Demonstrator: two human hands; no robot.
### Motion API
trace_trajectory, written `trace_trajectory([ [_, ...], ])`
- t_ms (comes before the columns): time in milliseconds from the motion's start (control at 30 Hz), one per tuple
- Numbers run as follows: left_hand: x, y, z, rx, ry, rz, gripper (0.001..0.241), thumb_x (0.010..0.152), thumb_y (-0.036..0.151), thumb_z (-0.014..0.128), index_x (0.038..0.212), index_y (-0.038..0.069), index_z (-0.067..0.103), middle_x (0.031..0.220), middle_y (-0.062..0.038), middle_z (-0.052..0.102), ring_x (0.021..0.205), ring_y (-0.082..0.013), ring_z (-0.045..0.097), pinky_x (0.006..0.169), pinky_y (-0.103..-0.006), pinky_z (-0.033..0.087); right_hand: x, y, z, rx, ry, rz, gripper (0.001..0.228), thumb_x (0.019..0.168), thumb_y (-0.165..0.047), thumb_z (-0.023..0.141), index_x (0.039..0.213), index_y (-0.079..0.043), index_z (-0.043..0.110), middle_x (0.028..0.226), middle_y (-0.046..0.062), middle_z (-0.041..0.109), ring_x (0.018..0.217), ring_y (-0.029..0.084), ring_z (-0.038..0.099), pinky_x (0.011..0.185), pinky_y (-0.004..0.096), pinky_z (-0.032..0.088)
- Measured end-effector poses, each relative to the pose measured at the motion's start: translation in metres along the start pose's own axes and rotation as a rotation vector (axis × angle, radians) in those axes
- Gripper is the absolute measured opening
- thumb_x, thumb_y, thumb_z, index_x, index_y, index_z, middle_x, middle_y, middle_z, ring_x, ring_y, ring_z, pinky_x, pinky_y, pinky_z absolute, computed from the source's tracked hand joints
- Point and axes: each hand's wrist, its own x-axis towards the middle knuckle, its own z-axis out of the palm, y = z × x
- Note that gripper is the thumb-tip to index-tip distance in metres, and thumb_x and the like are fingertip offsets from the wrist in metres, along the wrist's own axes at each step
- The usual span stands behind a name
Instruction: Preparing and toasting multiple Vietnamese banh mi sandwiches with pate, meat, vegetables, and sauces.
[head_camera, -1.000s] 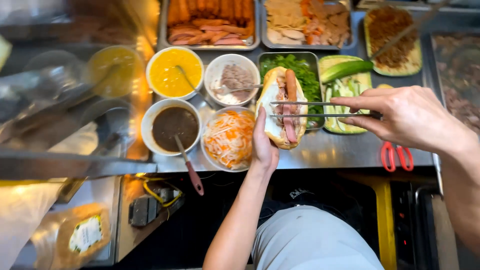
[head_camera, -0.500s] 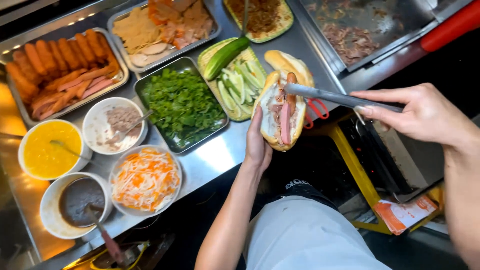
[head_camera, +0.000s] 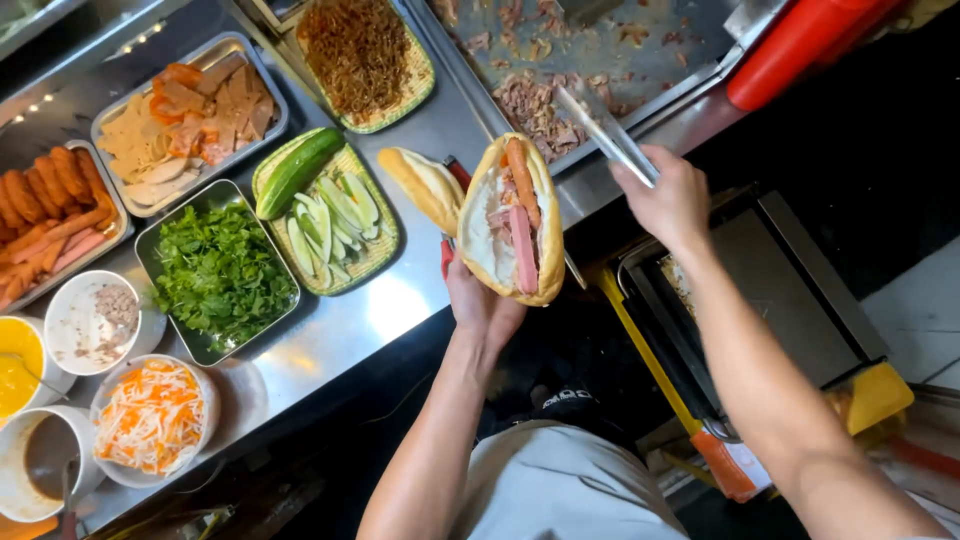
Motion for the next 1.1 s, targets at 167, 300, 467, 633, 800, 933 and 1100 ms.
trace_trajectory([
  [167,0.016,-0.017,0.013,0.169,0.007,-0.059,0.058,0.108,0.047,0.052,0.152,0.009,0.048,0.147,-0.008,0.057,0.134,-0.0250,0.055,0.120,-0.0449,0.041,0.069,0.008,0.073,-0.261,0.120,-0.097,0.028,0.088,-0.034,0.079,0.110,-0.017,0.080,0.109,0.019,0.070,0.104,0.040,0.064,0.090,0.052,0.050],
  [300,0.035,-0.027,0.014,0.071,-0.008,-0.173,0.065,0.103,0.054,0.058,0.150,0.011,0.049,0.145,-0.008,0.057,0.133,-0.0255,0.055,0.118,-0.0458,0.042,0.066,0.018,0.074,-0.287,0.187,-0.190,0.044,0.089,-0.039,0.079,0.125,-0.013,0.075,0.121,0.019,0.066,0.113,0.041,0.059,0.096,0.051,0.044],
  [467,0.064,-0.042,-0.004,0.133,0.013,-0.304,0.075,0.096,0.060,0.059,0.152,0.014,0.045,0.150,-0.005,0.052,0.139,-0.0255,0.050,0.121,-0.0475,0.039,-0.036,-0.029,-0.006,0.527,0.003,-0.003,0.041,0.110,-0.033,0.057,0.140,-0.006,0.065,0.122,0.005,0.066,0.114,0.015,0.061,0.099,0.027,0.049],
  [633,0.085,-0.065,-0.022,0.118,-0.113,-0.467,0.086,0.094,0.067,0.059,0.155,0.009,0.040,0.151,-0.016,0.050,0.139,-0.0348,0.048,0.118,-0.0541,0.037,-0.102,-0.076,-0.048,0.223,0.063,-0.082,0.070,0.092,-0.025,0.077,0.152,-0.002,0.048,0.139,0.010,0.055,0.121,0.020,0.058,0.095,0.034,0.049],
  [800,0.079,-0.090,-0.035,0.237,-0.171,-0.370,0.094,0.093,0.065,0.068,0.161,0.009,0.034,0.147,-0.014,0.051,0.133,-0.0309,0.053,0.111,-0.0499,0.047,-0.121,-0.096,-0.034,0.110,0.116,-0.103,0.086,0.083,-0.024,0.086,0.154,-0.001,0.044,0.142,0.015,0.050,0.125,0.024,0.057,0.095,0.036,0.053],
  [933,0.057,-0.029,0.014,0.399,-0.148,-0.080,0.107,0.087,0.041,0.083,0.168,0.017,0.017,0.151,-0.009,0.045,0.133,-0.0234,0.052,0.111,-0.0439,0.047,-0.115,-0.105,0.000,0.277,-0.033,-0.118,0.081,0.085,-0.015,0.084,0.155,-0.001,0.046,0.139,0.012,0.049,0.119,0.020,0.062,0.099,0.034,0.055],
  [1100,0.007,0.037,0.003,0.612,0.115,0.468,0.119,0.080,0.013,0.084,0.167,0.017,0.003,0.152,-0.018,0.040,0.135,-0.0292,0.048,0.108,-0.0450,0.045,-0.099,-0.133,0.060,0.411,-0.368,-0.308,0.076,0.087,-0.009,0.082,0.153,0.001,0.046,0.137,0.010,0.049,0.116,0.017,0.063,0.098,0.032,0.055],
])
